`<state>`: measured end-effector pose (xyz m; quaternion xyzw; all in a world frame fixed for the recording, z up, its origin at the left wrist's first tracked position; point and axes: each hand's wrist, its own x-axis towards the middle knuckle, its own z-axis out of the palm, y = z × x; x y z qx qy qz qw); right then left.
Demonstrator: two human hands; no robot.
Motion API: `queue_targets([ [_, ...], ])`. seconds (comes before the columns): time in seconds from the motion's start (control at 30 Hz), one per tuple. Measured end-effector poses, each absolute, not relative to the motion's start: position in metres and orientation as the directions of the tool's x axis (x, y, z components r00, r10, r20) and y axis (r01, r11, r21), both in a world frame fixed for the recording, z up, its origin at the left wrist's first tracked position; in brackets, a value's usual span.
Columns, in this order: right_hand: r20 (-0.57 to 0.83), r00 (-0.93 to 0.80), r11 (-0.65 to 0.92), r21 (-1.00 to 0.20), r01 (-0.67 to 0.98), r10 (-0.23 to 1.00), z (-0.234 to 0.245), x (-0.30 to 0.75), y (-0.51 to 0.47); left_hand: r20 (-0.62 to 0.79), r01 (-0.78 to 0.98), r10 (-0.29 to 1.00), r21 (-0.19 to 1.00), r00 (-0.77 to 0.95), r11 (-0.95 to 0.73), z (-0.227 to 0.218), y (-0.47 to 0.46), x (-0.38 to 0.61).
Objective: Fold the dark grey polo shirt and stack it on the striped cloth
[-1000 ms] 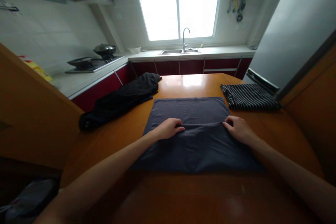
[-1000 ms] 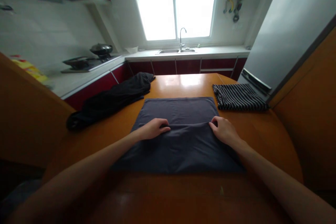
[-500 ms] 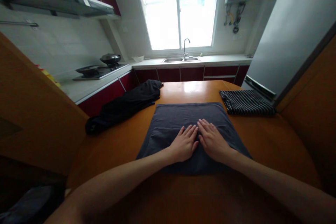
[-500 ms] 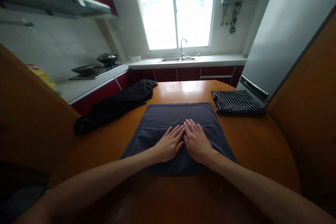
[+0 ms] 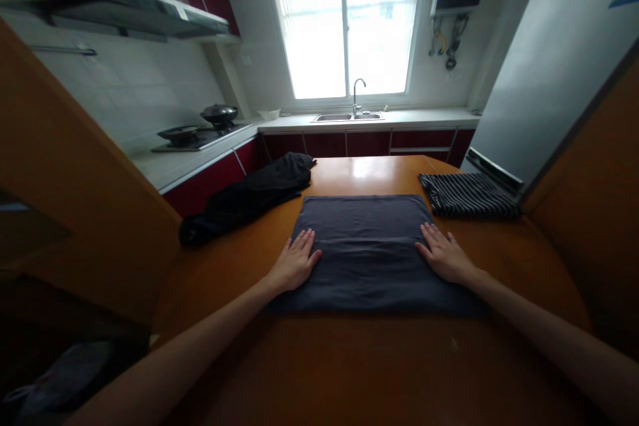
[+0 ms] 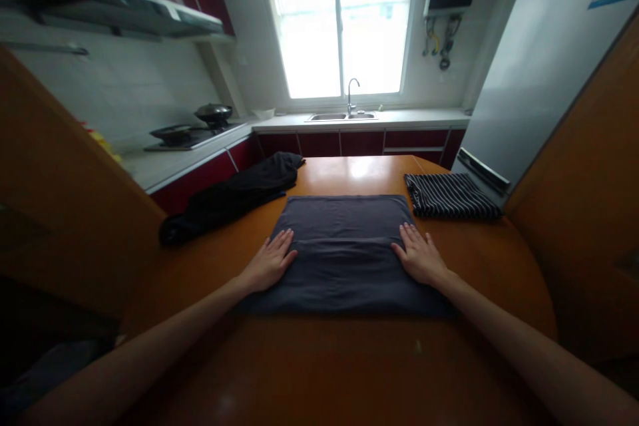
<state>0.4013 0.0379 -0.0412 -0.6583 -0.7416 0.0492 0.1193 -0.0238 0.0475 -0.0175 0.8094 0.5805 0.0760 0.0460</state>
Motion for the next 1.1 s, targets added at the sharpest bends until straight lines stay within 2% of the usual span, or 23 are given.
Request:
queue_targets([
  [0.17,0.278,-0.041,0.154,-0.400,0.904,0.960,-0.030,0.422,0.055,0.159,0.912,0.963,0.317,0.218,-0.259,-0.005,0.077,-0.055],
  [0.27,0.227,-0.062,0.173,-0.508,0.844,0.972,-0.017,0.418,0.064,0.103,0.923,0.979,0.326,0.179,-0.203,0.002,0.092,-0.059],
  [0.37,0.139,-0.076,0.141,-0.556,0.819,0.987,-0.011,0.414,0.068,0.071,0.927,0.982,0.324,0.176,-0.190,0.004,0.098,-0.056],
  [0.47,0.116,-0.088,0.138,-0.553,0.822,0.989,-0.013,0.415,0.070,0.067,0.931,0.985,0.321,0.160,-0.173,0.002,0.098,-0.053],
  [0.63,0.181,-0.024,0.118,-0.528,0.841,0.983,-0.023,0.418,0.073,0.111,0.942,0.988,0.306,0.111,-0.140,-0.004,0.094,-0.049],
  [0.73,0.211,0.024,0.082,-0.478,0.874,0.977,-0.027,0.416,0.074,0.140,0.951,0.988,0.289,0.070,-0.108,-0.006,0.093,-0.047],
  [0.9,0.217,0.004,0.079,-0.373,0.925,0.976,-0.027,0.416,0.071,0.165,0.959,0.986,0.274,0.034,-0.079,0.003,0.091,-0.045],
  [0.97,0.258,0.009,0.074,-0.308,0.948,0.966,-0.021,0.414,0.067,0.243,0.947,0.965,0.273,0.100,-0.167,0.011,0.083,-0.036],
  [1.03,0.324,-0.030,0.119,-0.256,0.959,0.945,-0.013,0.402,0.061,0.310,0.888,0.903,0.258,0.297,-0.381,0.017,0.069,-0.016],
  [1.1,0.382,-0.139,0.239,-0.228,0.944,0.914,-0.007,0.379,0.051,0.303,0.769,0.792,0.221,0.530,-0.600,0.017,0.050,0.012],
])
